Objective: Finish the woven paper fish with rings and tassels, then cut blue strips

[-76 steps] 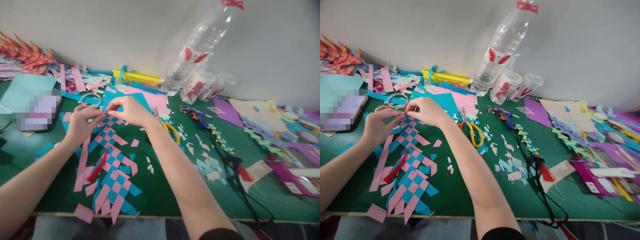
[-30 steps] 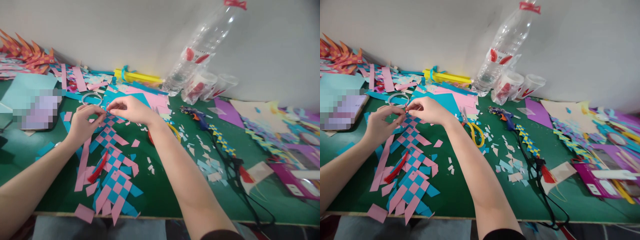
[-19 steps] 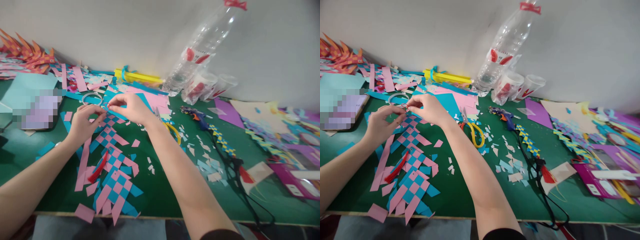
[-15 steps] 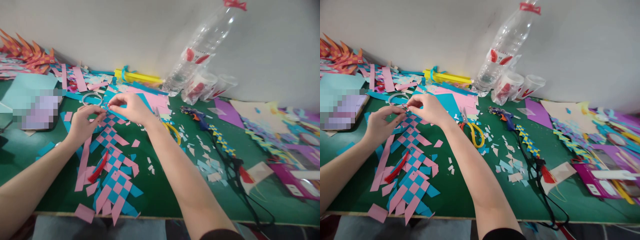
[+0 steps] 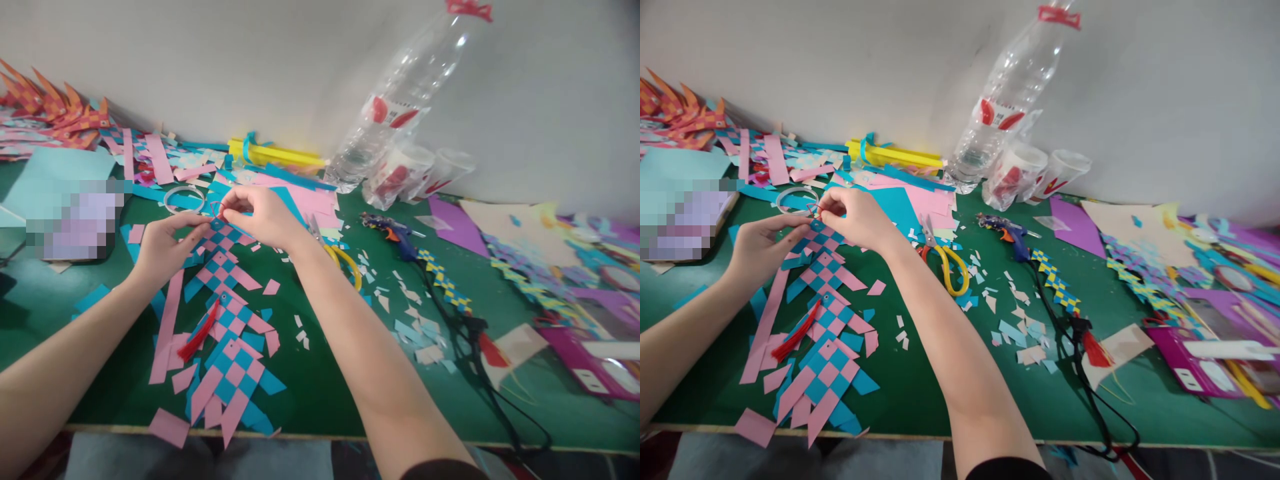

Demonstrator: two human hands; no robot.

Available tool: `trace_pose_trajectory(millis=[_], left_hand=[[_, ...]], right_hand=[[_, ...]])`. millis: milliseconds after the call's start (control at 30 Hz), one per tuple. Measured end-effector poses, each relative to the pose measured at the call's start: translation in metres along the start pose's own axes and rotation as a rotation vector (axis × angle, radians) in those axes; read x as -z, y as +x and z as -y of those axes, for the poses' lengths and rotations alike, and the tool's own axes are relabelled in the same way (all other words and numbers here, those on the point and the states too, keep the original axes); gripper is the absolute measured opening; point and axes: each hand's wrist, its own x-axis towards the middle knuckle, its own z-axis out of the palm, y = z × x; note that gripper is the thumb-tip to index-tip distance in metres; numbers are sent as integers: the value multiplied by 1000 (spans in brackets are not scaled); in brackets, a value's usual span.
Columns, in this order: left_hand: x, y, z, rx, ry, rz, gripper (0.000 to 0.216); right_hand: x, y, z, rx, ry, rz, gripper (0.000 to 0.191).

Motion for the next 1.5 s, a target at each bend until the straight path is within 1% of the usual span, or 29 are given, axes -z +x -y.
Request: trace_pose_trajectory(millis=[200,300,467,500,567,667,733,833,900,1033,1233,1500], left_hand=[[1,0,-2,66,47,-44,17],[2,0,-3,71,57,-48,17],[2,0,-3,56,58,-67,17],[2,0,-3,47,55,-70,16],[2,0,-3,30,57,-71,15],[2,0,-5,15,73,-60,15],[3,-1,-5,9,67,-48,21],[3,-1,-4,0,16,-41,30],[3,-1,-3,-24,14,-51,26],[3,-1,-2,-63,108,-78,16],[3,0,-1,-91,115,-80,16],[2,-1,-4,-104,153,-87,14]], right_hand=[[0,1,2,-28,14,6,3],[0,0,2,-38,29,9,3],[1,-1,0,-114,39,4,21],[1,-1,0,-138,33,21,23],[1,-1,-3,-170,26,72,20],[-2,0,-6,-123,0,112,11],[-3,1,-7,-73,-37,93,9],[-4,3,-8,-44,-87,64,8],[-4,3,-8,-34,-98,55,9],[-3,3,-7,-33,-115,46,11],[-4,2,-6,-22,-142,41,11],[-4,2,-5,-45,-175,47,12]])
